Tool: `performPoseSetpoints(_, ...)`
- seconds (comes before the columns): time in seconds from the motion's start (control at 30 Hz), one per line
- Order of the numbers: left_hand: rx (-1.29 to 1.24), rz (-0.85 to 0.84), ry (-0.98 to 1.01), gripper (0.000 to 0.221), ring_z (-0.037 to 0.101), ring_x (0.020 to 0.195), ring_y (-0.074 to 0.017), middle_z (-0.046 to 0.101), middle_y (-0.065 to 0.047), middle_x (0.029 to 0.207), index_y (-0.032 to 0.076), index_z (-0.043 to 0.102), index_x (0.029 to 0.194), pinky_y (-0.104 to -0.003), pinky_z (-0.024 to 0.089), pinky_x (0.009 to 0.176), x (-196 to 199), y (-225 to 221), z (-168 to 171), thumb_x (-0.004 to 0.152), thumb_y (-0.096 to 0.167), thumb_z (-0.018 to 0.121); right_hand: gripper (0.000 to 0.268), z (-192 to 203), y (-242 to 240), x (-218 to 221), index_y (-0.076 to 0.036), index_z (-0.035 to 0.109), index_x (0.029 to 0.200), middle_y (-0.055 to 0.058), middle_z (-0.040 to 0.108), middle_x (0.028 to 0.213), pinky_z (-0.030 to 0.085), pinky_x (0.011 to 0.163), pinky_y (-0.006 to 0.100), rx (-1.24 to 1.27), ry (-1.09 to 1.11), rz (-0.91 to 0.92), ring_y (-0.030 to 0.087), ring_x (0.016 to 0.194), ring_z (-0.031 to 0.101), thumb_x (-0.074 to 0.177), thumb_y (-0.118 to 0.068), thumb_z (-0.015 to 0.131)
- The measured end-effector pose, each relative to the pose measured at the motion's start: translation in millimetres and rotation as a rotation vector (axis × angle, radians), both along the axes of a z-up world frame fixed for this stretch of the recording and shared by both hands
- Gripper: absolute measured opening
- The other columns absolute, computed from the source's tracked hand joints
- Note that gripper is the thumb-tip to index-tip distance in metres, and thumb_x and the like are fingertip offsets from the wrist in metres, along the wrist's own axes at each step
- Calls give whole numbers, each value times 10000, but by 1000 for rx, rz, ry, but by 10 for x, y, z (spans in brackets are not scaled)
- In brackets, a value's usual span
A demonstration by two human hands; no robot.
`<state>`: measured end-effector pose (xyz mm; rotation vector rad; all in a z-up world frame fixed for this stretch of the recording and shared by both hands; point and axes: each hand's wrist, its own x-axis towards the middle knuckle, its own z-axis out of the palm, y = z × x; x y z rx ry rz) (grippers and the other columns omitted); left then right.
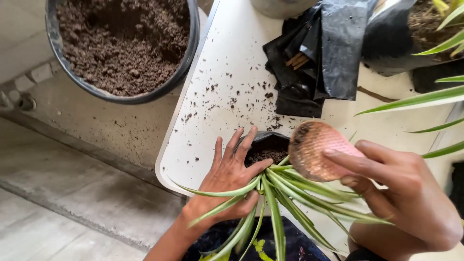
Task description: Potting a spider plant seedling by scooping soil from a large bucket into a plastic planting bag.
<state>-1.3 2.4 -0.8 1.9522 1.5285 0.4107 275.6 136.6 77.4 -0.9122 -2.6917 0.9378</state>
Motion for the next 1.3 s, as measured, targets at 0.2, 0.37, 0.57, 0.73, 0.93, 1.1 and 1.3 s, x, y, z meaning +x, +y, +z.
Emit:
performPoseSetpoints(0.2,-43,-192,-31,650,9,1534,-523,20,-259,1663,213,510,1348,-774,80,1134,-116,186,33,767,226,801,520,-30,5,62,-294,613,1407,1,453,695,411,502,298,34,-46,-14,210,505,410,917,-122,628)
performPoseSetpoints(0.37,-49,-324,2,1034,-122,1528,-550,-137,-256,1665,269,371,1492,-791,19,1124,-112,267,27,650,11,912,519,-58,9,111,-295,614,1419,-2,487,728,418,507,320,70,-12,-43,207,507,490,924,-139,626)
performPoseSetpoints(0.57,-11,-345,126,593,18,1519,-552,38,-308,1658,147,582,1080,-782,71,1136,70,402,69,588,93,908,527,-51,23,134,-352,577,1438,-16,537,753,434,511,369,104,-42,-39,236,504,535,931,-217,629)
performPoseSetpoints(0.73,228,-276,158,285,217,1502,-521,425,-293,1449,117,551,863,-796,69,1158,203,330,-119,739,244,774,496,-44,26,108,-331,579,1428,-17,583,798,434,509,382,96,-37,-36,251,530,555,942,-243,624)
performPoseSetpoints(0.93,326,-118,-72,375,366,1457,-404,515,-171,1479,96,627,881,-788,123,1168,198,293,-218,734,329,881,562,11,1,101,-127,570,1446,39,719,1343,523,839,336,62,55,-204,232,985,748,906,-258,655)
performPoseSetpoints(1.1,408,70,-429,251,600,1235,-420,711,-163,1164,37,720,997,-711,350,1076,171,330,-380,905,270,733,736,-132,-199,287,63,540,1604,97,440,717,365,577,352,96,-5,-496,200,561,366,945,-216,712)
performPoseSetpoints(1.3,562,195,-575,90,725,993,-238,739,4,802,141,668,871,-485,410,1147,227,173,-633,883,205,730,715,-381,-516,202,51,561,1580,198,680,1083,516,785,408,138,-187,-395,273,796,642,944,-225,737)
